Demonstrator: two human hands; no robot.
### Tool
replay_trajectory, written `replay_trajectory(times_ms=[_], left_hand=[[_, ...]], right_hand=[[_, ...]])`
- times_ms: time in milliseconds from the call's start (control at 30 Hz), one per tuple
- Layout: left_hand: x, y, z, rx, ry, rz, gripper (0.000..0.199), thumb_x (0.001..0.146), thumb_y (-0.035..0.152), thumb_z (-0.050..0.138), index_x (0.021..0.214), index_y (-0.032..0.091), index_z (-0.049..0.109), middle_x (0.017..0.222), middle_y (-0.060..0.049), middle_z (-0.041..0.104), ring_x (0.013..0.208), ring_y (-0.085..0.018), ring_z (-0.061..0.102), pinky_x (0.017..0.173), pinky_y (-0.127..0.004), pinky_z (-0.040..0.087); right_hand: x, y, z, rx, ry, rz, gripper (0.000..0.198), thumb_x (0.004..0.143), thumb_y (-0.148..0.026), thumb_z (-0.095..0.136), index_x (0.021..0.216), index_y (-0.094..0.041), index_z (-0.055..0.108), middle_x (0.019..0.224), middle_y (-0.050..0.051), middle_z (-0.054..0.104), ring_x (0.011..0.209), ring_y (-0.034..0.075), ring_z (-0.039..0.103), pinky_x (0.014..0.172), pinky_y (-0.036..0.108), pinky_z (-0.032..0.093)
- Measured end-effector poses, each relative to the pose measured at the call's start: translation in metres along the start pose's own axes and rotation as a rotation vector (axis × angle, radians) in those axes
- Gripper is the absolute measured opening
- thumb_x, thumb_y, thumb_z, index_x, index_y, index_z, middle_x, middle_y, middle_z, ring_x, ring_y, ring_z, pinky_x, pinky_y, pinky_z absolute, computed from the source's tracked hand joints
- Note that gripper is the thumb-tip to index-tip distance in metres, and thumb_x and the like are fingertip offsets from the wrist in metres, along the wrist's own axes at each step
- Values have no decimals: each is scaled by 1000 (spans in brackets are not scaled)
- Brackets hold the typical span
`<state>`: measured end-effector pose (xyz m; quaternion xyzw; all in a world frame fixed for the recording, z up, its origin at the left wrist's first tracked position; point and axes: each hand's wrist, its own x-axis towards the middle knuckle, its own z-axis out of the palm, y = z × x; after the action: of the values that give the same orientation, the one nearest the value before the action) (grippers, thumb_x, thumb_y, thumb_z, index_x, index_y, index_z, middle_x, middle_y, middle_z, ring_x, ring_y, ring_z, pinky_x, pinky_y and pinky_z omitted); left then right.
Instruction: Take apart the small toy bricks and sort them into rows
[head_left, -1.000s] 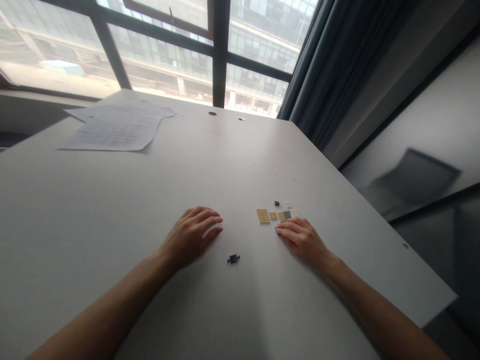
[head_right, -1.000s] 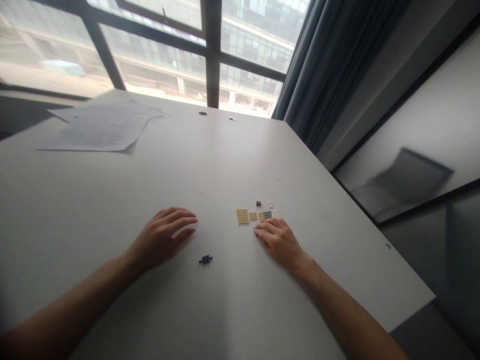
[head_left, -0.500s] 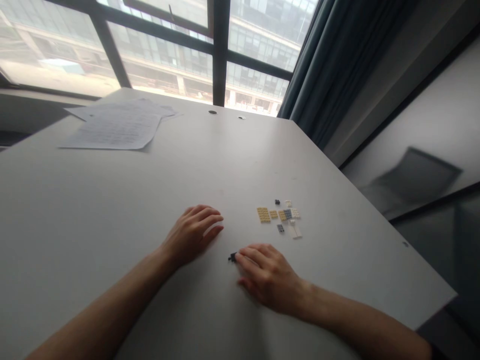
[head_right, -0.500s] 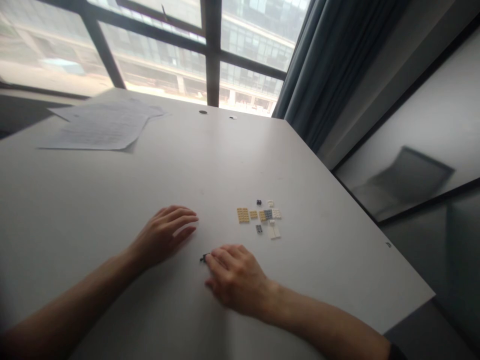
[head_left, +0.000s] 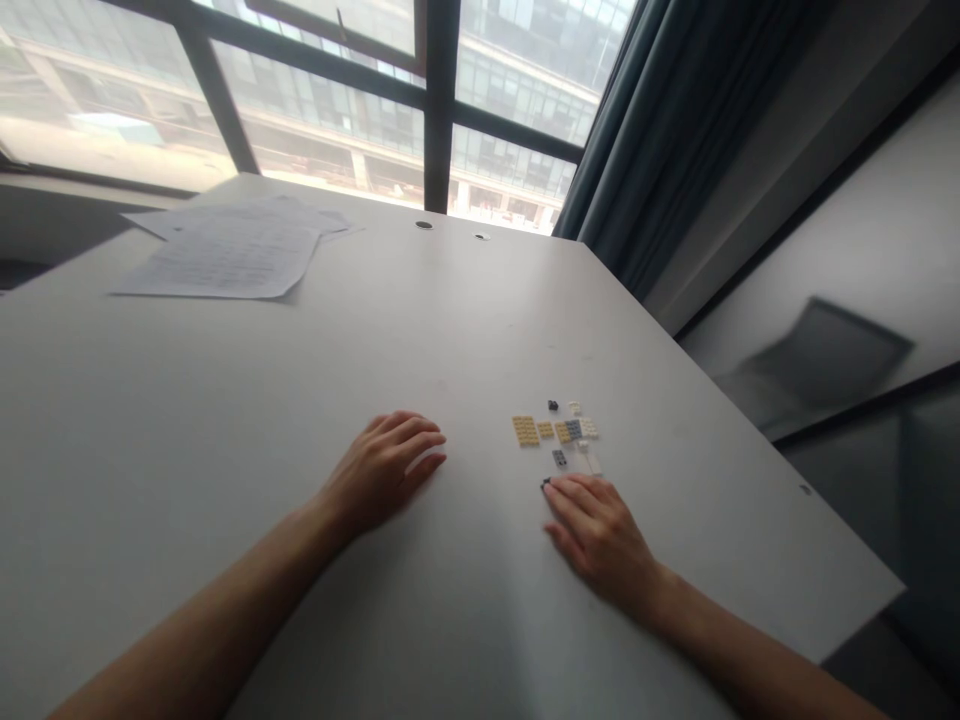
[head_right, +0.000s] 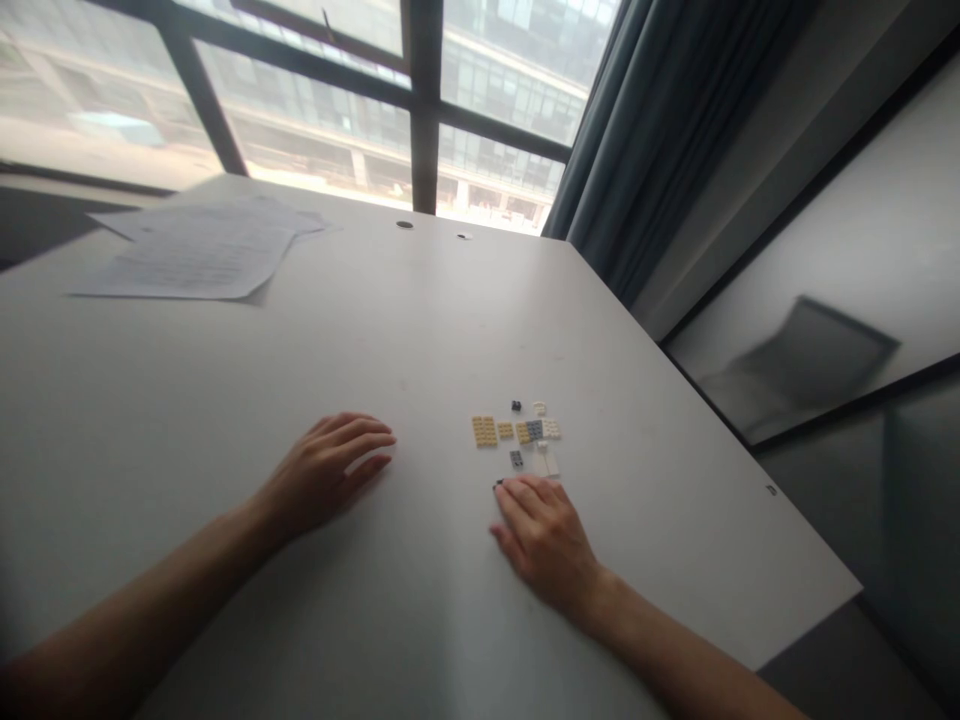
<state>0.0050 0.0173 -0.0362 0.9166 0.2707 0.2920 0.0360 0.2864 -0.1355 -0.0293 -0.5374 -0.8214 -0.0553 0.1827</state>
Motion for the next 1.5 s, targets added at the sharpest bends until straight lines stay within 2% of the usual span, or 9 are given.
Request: replay_trajectory(times_ms=[433, 600, 733, 867, 1000, 1100, 1200, 1333, 1500], left_hand=[[-2, 0, -4, -46, 59, -76, 20, 90, 31, 52, 100, 21, 65, 103, -6, 68, 100, -21, 58, 90, -38, 44], [-23, -6, -18, -285, 236, -470, 38, 89, 47, 50, 114, 21, 61, 115, -8, 64, 108, -25, 58, 93, -41, 48], [-51, -28, -45, -684, 590, -743, 68, 89, 67, 19, 129, 23, 51, 134, -7, 55, 128, -29, 47, 109, -53, 36], [-64, -31, -99, -648, 665, -663, 71, 81, 78, 6, 133, 46, 42, 144, 17, 41, 142, -24, 24, 120, -49, 17], [-61, 8, -139, -136, 588, -300, 82, 71, 87, 6, 143, 50, 18, 152, 24, 17, 144, -33, 7, 120, -56, 7], [-61, 42, -129, 108, 79, -106, 105, 64, 92, 25, 150, 35, 3, 158, 6, 3, 141, -41, 13, 116, -62, 10], [-67, 54, -94, 116, -280, 60, 115, 66, 87, 38, 151, 21, -3, 156, -12, 16, 139, -38, 24, 115, -55, 19], [-79, 46, -60, 76, -472, 63, 111, 72, 80, 43, 150, 17, -3, 154, -16, 17, 141, -33, 23, 116, -49, 17], [-85, 41, -54, 40, -538, 33, 109, 73, 79, 44, 150, 17, -3, 154, -14, 16, 141, -31, 22, 117, -48, 17]], right_hand=[[-11, 28, -1, 55, 199, 78, 33, 89, -27, 57, 119, -16, 60, 116, 11, 64, 113, 26, 54, 97, 45, 42], [-18, 47, 1, 508, 385, 433, 34, 88, -37, 56, 117, -20, 62, 119, 10, 63, 111, 25, 57, 98, 45, 44], [-7, 72, 4, 992, 775, 779, 49, 87, -54, 51, 115, -15, 62, 116, 11, 64, 111, 25, 59, 104, 50, 38], [22, 85, -15, 1120, 918, 738, 70, 86, -72, 29, 124, -19, 56, 134, 11, 54, 127, 24, 47, 110, 49, 29], [46, 59, -41, 710, 674, 330, 97, 78, -80, 0, 149, -17, 20, 154, 13, 23, 141, 30, 24, 110, 52, 27], [56, 23, -43, 386, 268, -130, 112, 71, -89, 17, 151, -11, 9, 156, 17, 15, 143, 36, 14, 113, 54, 21], [63, -11, -27, 210, -134, -464, 111, 72, -82, 43, 151, -10, 11, 154, 17, 23, 143, 34, 16, 116, 50, 14], [68, -33, 1, 256, -371, -532, 106, 75, -74, 52, 149, -7, 17, 152, 18, 25, 143, 29, 18, 118, 45, 11], [66, -36, 9, 321, -463, -477, 105, 76, -72, 52, 150, -8, 14, 154, 18, 20, 144, 29, 16, 119, 44, 7]])
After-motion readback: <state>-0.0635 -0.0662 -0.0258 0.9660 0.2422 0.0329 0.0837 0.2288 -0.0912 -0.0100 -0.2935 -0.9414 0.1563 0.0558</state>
